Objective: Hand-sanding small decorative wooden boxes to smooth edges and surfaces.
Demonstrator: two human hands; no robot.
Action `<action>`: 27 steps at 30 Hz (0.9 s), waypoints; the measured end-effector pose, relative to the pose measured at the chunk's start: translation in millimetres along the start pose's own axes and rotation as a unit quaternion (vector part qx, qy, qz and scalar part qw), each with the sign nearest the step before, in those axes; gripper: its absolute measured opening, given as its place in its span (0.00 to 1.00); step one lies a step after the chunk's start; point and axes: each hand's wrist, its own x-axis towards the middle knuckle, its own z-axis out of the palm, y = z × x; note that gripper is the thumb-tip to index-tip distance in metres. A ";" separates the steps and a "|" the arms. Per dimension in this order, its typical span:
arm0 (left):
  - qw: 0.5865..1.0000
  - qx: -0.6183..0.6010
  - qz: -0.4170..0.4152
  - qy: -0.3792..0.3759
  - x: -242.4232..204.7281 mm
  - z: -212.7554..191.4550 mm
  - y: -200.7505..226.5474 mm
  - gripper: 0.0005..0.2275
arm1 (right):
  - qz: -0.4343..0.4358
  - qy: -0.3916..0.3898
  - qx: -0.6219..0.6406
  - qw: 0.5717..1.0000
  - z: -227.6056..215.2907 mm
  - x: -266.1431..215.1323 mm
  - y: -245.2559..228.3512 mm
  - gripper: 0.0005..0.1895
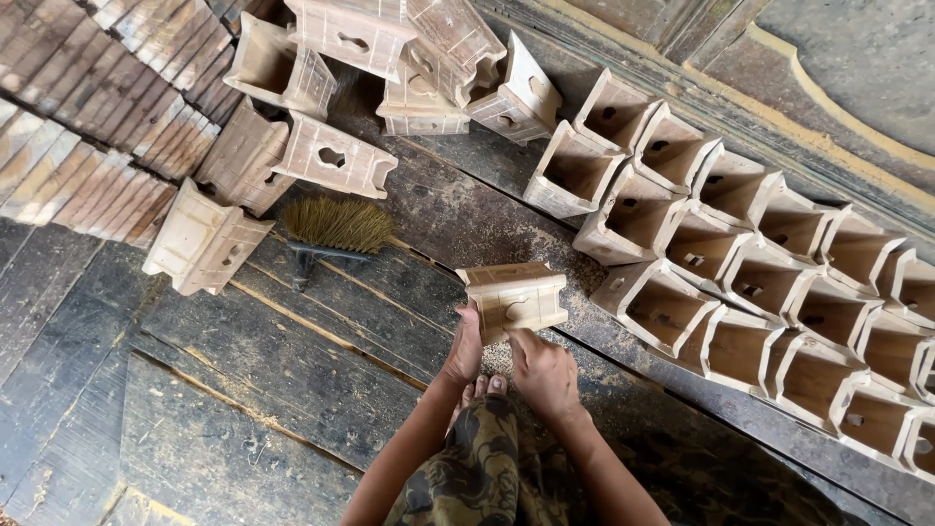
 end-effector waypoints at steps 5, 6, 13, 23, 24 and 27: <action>1.000 -0.011 -0.004 -0.004 -3.9 1.0 7.6 0.32 | -0.013 0.037 0.030 0.999 19.0 23.0 -6.6 0.10; 1.000 -0.010 -0.006 -0.007 -5.9 2.1 2.8 0.32 | -0.011 0.046 0.032 0.998 21.3 25.4 -10.0 0.11; 1.000 -0.002 0.000 -0.003 -5.9 -2.3 3.2 0.31 | -0.024 0.081 0.004 0.996 17.0 32.7 -21.5 0.09; 1.000 0.028 -0.005 -0.002 -13.1 1.1 33.7 0.32 | -0.029 0.024 -0.069 0.997 10.5 41.0 -31.1 0.08; 1.000 0.026 -0.011 0.000 -14.2 1.3 33.1 0.33 | -0.042 0.015 -0.085 0.995 10.5 44.0 -33.9 0.08; 0.999 0.040 -0.012 -0.006 -6.7 -3.4 15.4 0.34 | -0.072 -0.015 -0.104 0.992 27.0 40.1 -12.1 0.09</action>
